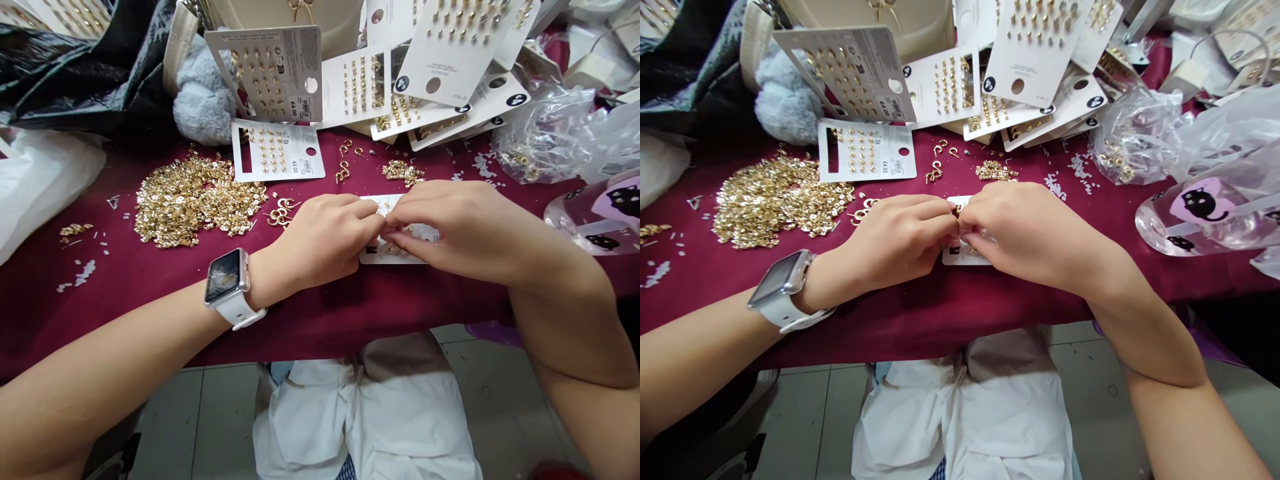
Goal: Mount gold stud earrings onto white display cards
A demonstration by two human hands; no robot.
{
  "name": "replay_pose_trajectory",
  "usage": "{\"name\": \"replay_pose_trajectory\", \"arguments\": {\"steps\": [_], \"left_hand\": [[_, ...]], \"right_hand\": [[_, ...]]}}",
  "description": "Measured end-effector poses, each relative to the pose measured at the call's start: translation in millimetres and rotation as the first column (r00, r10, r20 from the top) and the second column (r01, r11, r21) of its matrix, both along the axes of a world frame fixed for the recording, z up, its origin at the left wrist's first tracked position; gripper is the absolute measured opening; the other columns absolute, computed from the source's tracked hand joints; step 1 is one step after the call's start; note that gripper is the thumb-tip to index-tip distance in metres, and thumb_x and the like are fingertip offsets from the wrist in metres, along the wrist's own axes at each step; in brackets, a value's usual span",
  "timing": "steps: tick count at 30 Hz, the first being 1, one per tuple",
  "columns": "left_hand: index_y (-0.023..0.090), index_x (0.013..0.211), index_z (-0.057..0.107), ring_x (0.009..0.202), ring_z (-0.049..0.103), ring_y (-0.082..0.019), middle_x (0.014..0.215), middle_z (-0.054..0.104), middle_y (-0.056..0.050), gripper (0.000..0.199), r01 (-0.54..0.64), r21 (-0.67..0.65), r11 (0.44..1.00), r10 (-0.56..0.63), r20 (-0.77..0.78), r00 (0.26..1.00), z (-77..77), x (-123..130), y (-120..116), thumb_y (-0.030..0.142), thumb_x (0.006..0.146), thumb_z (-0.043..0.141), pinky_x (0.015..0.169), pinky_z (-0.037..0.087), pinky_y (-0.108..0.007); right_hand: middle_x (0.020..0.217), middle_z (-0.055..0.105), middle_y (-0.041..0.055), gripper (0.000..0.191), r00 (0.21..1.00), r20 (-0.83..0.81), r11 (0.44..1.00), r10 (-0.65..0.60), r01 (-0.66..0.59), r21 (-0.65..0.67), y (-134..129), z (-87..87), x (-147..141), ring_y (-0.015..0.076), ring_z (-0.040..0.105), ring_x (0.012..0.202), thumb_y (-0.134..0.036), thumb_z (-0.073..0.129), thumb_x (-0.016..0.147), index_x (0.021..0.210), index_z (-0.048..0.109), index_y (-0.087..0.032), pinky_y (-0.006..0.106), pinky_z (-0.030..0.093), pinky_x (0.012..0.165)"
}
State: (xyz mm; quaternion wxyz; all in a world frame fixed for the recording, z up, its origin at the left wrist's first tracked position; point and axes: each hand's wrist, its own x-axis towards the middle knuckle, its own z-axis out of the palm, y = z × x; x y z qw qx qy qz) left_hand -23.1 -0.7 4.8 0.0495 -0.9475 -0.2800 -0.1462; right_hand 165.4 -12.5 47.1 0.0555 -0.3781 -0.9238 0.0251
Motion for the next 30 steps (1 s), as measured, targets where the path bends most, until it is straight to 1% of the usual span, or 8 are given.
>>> {"name": "replay_pose_trajectory", "arguments": {"steps": [5,8,15,21,24,27,30], "left_hand": [[0.016,0.087,0.065,0.077,0.062,-0.018,0.082,0.066,-0.003,0.02,0.017,-0.003,1.0,-0.017,0.007,1.0,0.2,-0.4,0.0,0.01,0.084,0.046,0.062,0.042,-0.028],[0.016,0.087,0.065,0.076,0.063,-0.018,0.08,0.066,-0.003,0.021,0.02,0.011,1.0,-0.02,0.02,1.0,-0.1,-0.3,0.4,0.009,0.084,0.045,0.061,0.042,-0.028],[0.016,0.084,0.064,0.075,0.061,-0.017,0.08,0.066,-0.003,0.023,0.021,0.004,1.0,-0.022,0.014,1.0,-0.1,0.3,0.2,0.005,0.078,0.044,0.061,0.041,-0.028],[0.015,0.08,0.064,0.073,0.061,-0.016,0.074,0.063,-0.003,0.022,0.031,0.054,0.998,-0.033,0.032,0.999,-0.6,0.2,0.3,0.007,0.081,0.043,0.061,0.041,-0.027],[0.016,0.081,0.064,0.073,0.062,-0.017,0.075,0.064,-0.003,0.023,0.044,0.058,0.997,-0.046,0.036,0.998,-1.5,-0.2,0.7,0.007,0.081,0.043,0.062,0.042,-0.027],[0.016,0.081,0.064,0.076,0.064,-0.017,0.077,0.065,-0.003,0.022,0.042,0.055,0.998,-0.044,0.031,0.999,-2.7,-0.5,0.9,0.007,0.08,0.043,0.063,0.043,-0.027],[0.016,0.082,0.064,0.077,0.065,-0.018,0.079,0.066,-0.002,0.023,0.04,0.051,0.998,-0.042,0.04,0.998,-3.2,-0.8,1.1,0.007,0.08,0.043,0.064,0.045,-0.027]], "right_hand": [[0.074,0.069,0.0057,0.023,1.0,0.005,1.0,-0.008,0.008,0.001,0.5,1.0,-1.5,0.0198,0.063,0.07,-0.015,0.049,0.084,0.069,0.066,-0.019,0.03,0.042,0.06],[0.074,0.069,0.005,0.023,1.0,0.019,1.0,-0.011,0.011,0.001,0.9,1.3,-2.0,0.0197,0.063,0.071,-0.016,0.049,0.084,0.07,0.067,-0.019,0.029,0.042,0.06],[0.075,0.07,0.0059,0.023,0.997,0.074,1.0,-0.015,0.016,-0.01,1.6,4.1,-4.5,0.0205,0.063,0.07,-0.017,0.048,0.084,0.072,0.068,-0.018,0.03,0.042,0.061],[0.069,0.067,0.0042,0.023,0.991,0.129,0.999,-0.02,0.025,-0.034,0.8,4.5,-8.8,0.0182,0.06,0.064,-0.014,0.05,0.081,0.065,0.065,-0.02,0.029,0.035,0.057],[0.069,0.067,0.0033,0.023,0.99,0.136,0.997,-0.043,0.051,-0.051,0.9,4.7,-7.5,0.0174,0.058,0.063,-0.015,0.052,0.081,0.062,0.064,-0.021,0.028,0.032,0.055],[0.072,0.067,0.0029,0.022,0.994,0.1,0.995,-0.052,0.061,-0.081,1.9,4.4,-4.5,0.0177,0.059,0.067,-0.016,0.052,0.082,0.065,0.066,-0.021,0.028,0.035,0.058],[0.073,0.067,0.0024,0.021,0.999,0.04,0.993,-0.03,0.035,-0.113,3.2,3.2,-2.5,0.0181,0.06,0.072,-0.017,0.053,0.083,0.068,0.067,-0.02,0.029,0.039,0.063]]}}
